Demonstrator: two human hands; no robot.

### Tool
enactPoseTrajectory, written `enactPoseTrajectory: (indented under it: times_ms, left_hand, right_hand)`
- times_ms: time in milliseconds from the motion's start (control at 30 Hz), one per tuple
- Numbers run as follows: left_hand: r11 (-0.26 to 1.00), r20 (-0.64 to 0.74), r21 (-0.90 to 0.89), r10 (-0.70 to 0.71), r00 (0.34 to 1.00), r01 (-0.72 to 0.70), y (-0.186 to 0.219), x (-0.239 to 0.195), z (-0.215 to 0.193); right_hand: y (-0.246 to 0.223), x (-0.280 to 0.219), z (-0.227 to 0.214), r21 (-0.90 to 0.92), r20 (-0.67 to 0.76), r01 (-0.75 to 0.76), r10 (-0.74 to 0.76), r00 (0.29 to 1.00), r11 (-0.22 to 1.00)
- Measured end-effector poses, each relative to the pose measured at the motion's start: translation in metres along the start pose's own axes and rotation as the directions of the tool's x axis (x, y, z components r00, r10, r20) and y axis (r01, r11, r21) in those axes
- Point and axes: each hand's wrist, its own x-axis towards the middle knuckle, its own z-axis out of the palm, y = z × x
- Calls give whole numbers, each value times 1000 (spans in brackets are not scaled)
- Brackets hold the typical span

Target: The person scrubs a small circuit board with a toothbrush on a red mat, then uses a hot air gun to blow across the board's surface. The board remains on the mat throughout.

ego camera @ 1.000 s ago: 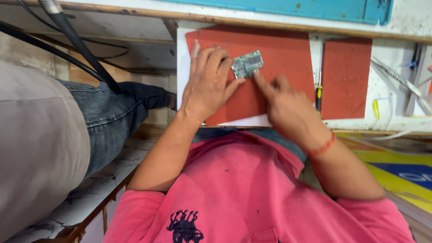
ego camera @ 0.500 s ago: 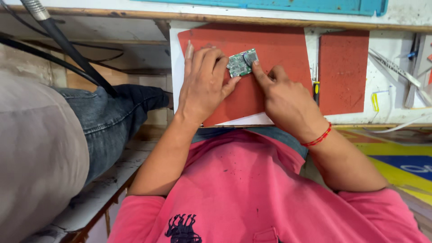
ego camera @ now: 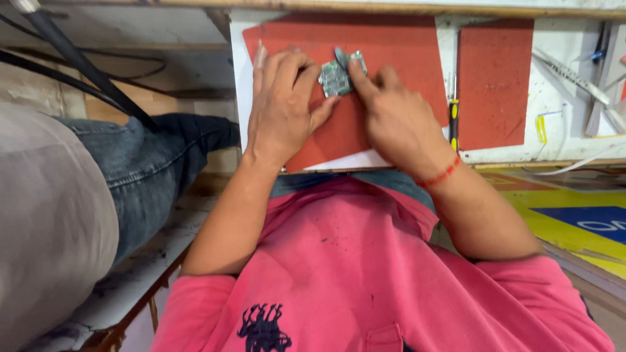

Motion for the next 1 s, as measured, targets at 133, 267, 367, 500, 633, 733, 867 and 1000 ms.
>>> enactPoseTrajectory:
  times_ms: [133,267,367,500,633,733,867,1000]
  left_hand:
    - [1000,-22,-25,3,1000,-4,-4,-2,-1]
    - [1000,-10,-16,5,1000,-5,-2,-9,3]
    - [1000,-12,-21,6,1000,-7,-5,-3,1]
    - [1000,-17,-23,5,1000,-5,-2,-5,-1]
    - [1000,-24,-21,2,1000,-3,2,2,-5]
    - [1000,-15,-26,-1,1000,1,0,-5,-6]
    - [999,-54,-43,-19,998,17,-1,-3,-2]
    - [999,-74,-35,5,997,-7,-1,-3,-7]
  right_hand:
    - [6,3,4,5,-8,-9,9,1000,1000]
    - [6,-6,7,5,-28,10,-9,1000,1000]
    - [3,-9,-1,13,-5,-25,25,1000,1000]
    - [5,-13,1,68,-66,-66,71,995,995]
    - [15,-4,10,21,-75,-7,9,997,1000]
    - [15,-7,15,36,-67,68,-66,996,997]
    - [13,-6,4,-22,-45,39,-40,998,999]
    - [7,-6,9,31,-162,81,-75,984,996]
